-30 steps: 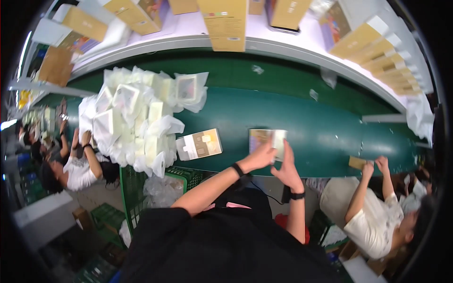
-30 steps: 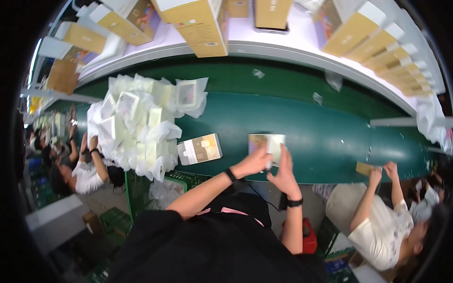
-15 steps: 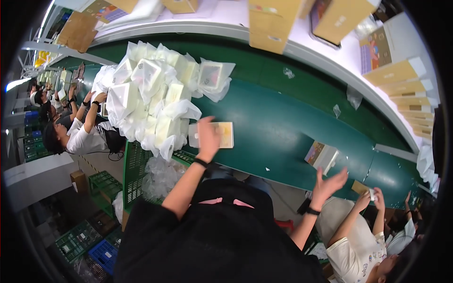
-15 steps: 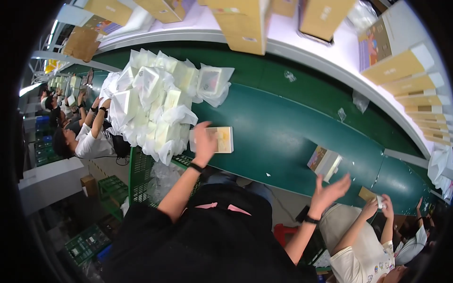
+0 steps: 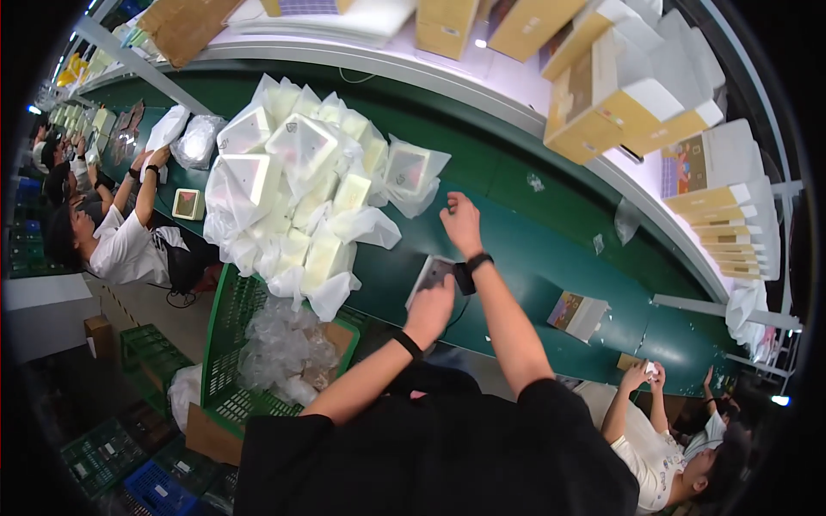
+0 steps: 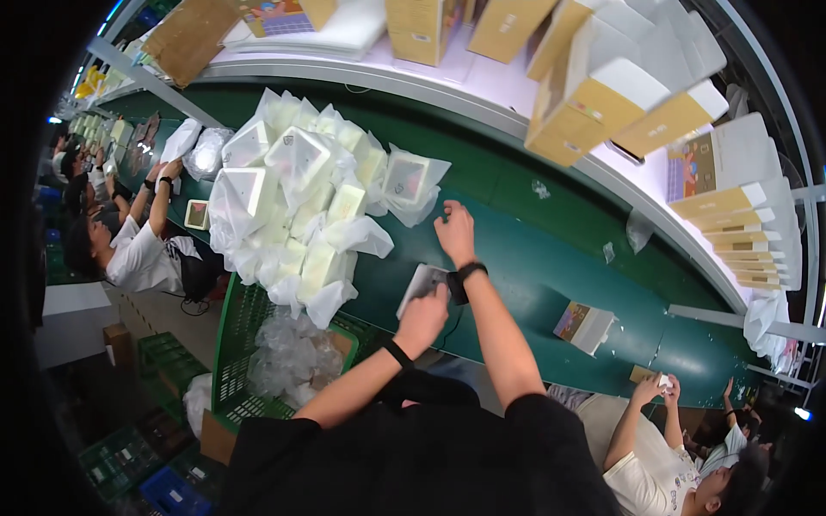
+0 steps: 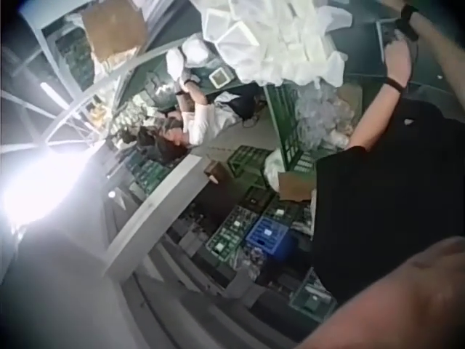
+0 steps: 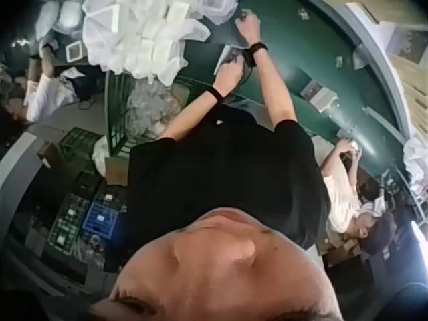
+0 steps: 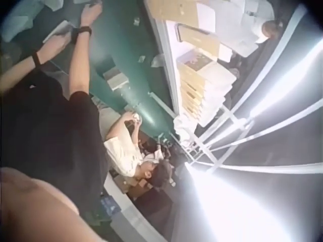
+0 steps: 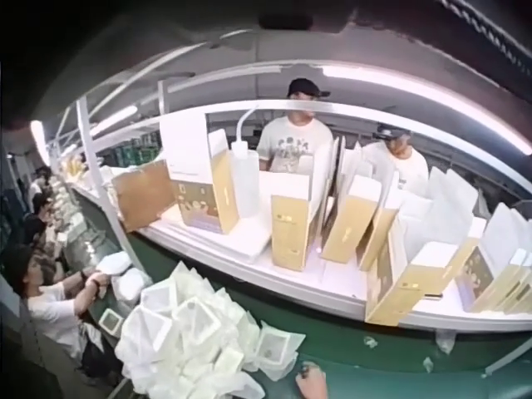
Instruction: Packaging white electronic components into plastic bags and arranging them on an assembly line.
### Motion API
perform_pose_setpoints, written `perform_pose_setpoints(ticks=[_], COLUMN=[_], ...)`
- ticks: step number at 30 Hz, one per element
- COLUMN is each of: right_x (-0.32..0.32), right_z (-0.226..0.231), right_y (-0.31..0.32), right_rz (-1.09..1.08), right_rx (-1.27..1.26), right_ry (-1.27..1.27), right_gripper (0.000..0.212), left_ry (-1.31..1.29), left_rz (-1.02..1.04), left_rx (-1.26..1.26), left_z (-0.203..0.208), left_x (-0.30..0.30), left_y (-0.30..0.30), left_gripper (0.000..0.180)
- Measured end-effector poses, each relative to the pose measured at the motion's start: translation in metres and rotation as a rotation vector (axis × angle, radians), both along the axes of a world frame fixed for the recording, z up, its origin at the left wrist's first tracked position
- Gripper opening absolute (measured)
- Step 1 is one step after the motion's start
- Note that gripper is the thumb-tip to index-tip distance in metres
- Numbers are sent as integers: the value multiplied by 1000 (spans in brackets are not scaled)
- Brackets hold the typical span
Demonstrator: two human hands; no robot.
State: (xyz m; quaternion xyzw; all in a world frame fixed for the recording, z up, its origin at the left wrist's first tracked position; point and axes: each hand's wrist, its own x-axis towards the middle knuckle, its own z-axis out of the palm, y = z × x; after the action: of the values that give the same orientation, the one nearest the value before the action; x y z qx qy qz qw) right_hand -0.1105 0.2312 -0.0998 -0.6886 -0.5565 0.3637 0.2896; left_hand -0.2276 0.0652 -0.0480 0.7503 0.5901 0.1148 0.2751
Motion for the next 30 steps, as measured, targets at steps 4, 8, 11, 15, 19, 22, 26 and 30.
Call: perform_pose_setpoints(ticks=[4, 8, 11, 15, 19, 22, 26, 30], right_x=[-19, -25, -17, -23, 11, 5, 33, 82], right_z=[-60, -79, -100, -118, -138, -98, -7, 72], right_y=[60, 78, 73, 67, 79, 64, 58, 28], right_rz=[89, 322, 360, 351, 305, 266, 200, 67], right_rx=[-236, -225, -68, -87, -197, -151, -109, -164], right_ry=[-110, -328, -270, -423, -141, 367, 568, 778], right_gripper=[83, 105, 96, 60, 32, 26, 25, 25], left_ry=[-65, 93, 234, 368, 307, 203, -449, -501], left_rz=[111, 120, 88, 30, 14, -143, -257, -125], left_rx=[42, 106, 252, 189, 256, 275, 77, -19], left_z=[3, -3, -13, -24, 24, 81, 168, 167], left_x=[8, -1, 2, 9, 9, -14, -48, -75], left_y=[21, 4, -14, -35, -40, -45, -16, 46], left_gripper=[22, 16, 9, 21, 38, 48, 44, 44])
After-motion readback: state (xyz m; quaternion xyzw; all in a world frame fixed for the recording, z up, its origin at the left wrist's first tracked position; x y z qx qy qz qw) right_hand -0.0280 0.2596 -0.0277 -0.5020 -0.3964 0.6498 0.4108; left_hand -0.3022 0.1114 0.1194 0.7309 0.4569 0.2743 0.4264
